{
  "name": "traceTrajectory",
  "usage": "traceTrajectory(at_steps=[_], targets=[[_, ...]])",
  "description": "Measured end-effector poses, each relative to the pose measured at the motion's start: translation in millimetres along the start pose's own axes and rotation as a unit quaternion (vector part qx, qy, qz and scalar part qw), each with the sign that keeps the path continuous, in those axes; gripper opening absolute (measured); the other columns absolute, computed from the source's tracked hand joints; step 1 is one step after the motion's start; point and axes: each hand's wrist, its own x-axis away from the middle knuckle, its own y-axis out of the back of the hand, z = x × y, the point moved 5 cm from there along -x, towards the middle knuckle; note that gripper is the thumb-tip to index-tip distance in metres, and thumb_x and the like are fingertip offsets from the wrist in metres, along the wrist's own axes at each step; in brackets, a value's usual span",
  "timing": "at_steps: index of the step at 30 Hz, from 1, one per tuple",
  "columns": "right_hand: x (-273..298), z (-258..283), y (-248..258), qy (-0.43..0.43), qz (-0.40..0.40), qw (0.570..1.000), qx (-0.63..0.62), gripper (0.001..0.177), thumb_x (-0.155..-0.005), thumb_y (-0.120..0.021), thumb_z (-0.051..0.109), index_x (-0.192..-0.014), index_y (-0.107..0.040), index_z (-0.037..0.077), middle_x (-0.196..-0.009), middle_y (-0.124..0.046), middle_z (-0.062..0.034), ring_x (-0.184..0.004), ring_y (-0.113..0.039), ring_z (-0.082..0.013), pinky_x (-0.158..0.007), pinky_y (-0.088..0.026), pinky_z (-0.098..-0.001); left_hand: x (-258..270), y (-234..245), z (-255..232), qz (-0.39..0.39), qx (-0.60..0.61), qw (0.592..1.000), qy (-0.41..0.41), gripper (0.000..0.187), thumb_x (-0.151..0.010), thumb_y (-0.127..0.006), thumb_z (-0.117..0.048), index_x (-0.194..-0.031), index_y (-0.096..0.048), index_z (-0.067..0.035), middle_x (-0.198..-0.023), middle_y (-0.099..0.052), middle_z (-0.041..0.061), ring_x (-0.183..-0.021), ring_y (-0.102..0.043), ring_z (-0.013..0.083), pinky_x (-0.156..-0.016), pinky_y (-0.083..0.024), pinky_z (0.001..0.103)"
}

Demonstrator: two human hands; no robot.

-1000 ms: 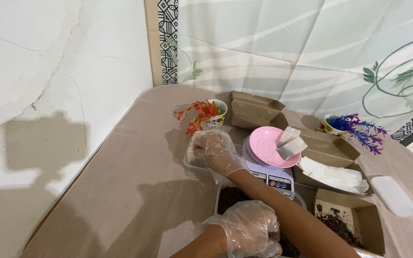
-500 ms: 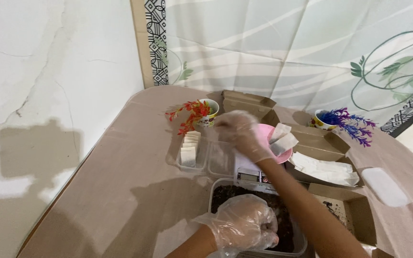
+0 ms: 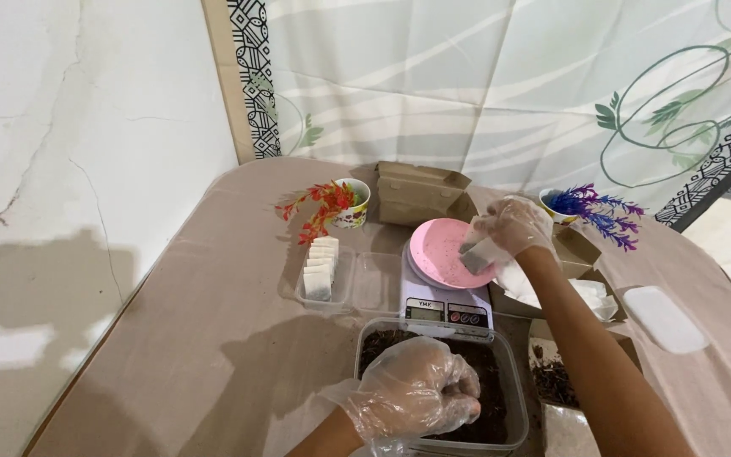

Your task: Filling and weighing tea bags with loose tea on a digital scale

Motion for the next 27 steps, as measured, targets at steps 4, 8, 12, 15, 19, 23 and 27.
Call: traceTrajectory(at_steps=[4, 8, 12, 15, 19, 23, 27], targets=[[-11.2, -6.4, -9.6, -0.032, 0.05, 0.996, 0.072, 0.027, -0.09, -0.069, 0.044, -0.11, -0.08, 0.03, -0.109, -0.077, 0.0018, -0.098, -0.071, -0.0194, -0.083, -0.058, -0.034, -4.7, -3.0, 3.4, -0.01, -0.051, 0.998, -0.037, 0.013, -0.083, -0.069, -0.03, -0.088, -0.074, -0.018, -0.071, -0.067, -0.005, -0.066, -0.062, 0.0157, -0.069, -0.049, 0.034], [-0.4, 3.3, -0.8, 0.001, 0.009, 1.0, 0.005, 0.02, -0.097, -0.07, 0.034, -0.108, -0.08, 0.021, -0.107, -0.077, -0.0033, -0.095, -0.07, -0.0193, -0.086, -0.058, -0.035, 1.3, 2.2, -4.4, -0.003, -0.022, 1.0, -0.014, 0.011, -0.084, -0.069, -0.028, -0.084, -0.072, -0.017, -0.069, -0.062, -0.007, -0.066, -0.058, 0.0126, -0.07, -0.048, 0.031], [-1.4, -6.7, 3.1, 0.043, -0.031, 0.99, -0.134, 0.014, -0.096, -0.074, 0.03, -0.092, -0.078, 0.018, -0.083, -0.077, -0.0003, -0.069, -0.064, -0.0089, -0.059, -0.051, -0.0223, 0.4, 5.8, -3.0, -0.017, -0.029, 0.999, -0.039, 0.014, -0.085, -0.07, -0.029, -0.094, -0.075, -0.018, -0.08, -0.074, -0.007, -0.075, -0.069, 0.0129, -0.074, -0.053, 0.03], [-0.5, -4.0, 12.9, 0.151, -0.061, 0.984, -0.077, 0.028, -0.1, -0.062, 0.04, -0.114, -0.073, 0.019, -0.111, -0.064, -0.0093, -0.096, -0.057, -0.0191, -0.085, -0.051, -0.0316, -0.8, 7.9, -0.3, -0.034, 0.021, 0.999, -0.026, 0.024, -0.087, -0.075, -0.022, -0.109, -0.075, -0.013, -0.087, -0.075, 0.003, -0.075, -0.072, 0.0153, -0.076, -0.06, 0.03], [33.6, 19.7, 45.2, 0.258, -0.095, 0.951, -0.139, 0.024, -0.103, -0.059, 0.027, -0.094, -0.07, 0.008, -0.087, -0.071, -0.0086, -0.068, -0.064, -0.0166, -0.059, -0.054, -0.0288, -2.6, 17.4, 9.8, -0.173, 0.068, 0.982, -0.017, 0.043, -0.081, -0.076, -0.029, -0.122, -0.069, -0.022, -0.093, -0.07, -0.004, -0.08, -0.067, 0.013, -0.079, -0.056, 0.03], [78.7, 28.9, 65.6, 0.267, -0.109, 0.952, -0.107, 0.037, -0.105, -0.053, 0.036, -0.089, -0.069, 0.007, -0.078, -0.073, -0.0074, -0.055, -0.064, -0.0142, -0.047, -0.052, -0.0269, 1.5, 33.2, 4.0, -0.231, 0.109, 0.965, 0.057, 0.059, -0.08, -0.08, -0.028, -0.136, -0.063, -0.026, -0.108, -0.074, -0.003, -0.086, -0.075, 0.0093, -0.079, -0.06, 0.025], [138.9, 35.6, 71.5, 0.26, -0.119, 0.956, -0.071, 0.022, -0.098, -0.062, 0.029, -0.089, -0.077, 0.015, -0.091, -0.078, -0.0055, -0.077, -0.071, -0.0179, -0.072, -0.057, -0.032, -4.6, 38.4, 17.1, -0.301, 0.036, 0.953, 0.014, 0.076, -0.077, -0.084, -0.04, -0.144, -0.054, -0.02, -0.109, -0.077, -0.005, -0.058, -0.05, 0.0076, -0.06, -0.053, 0.028]])
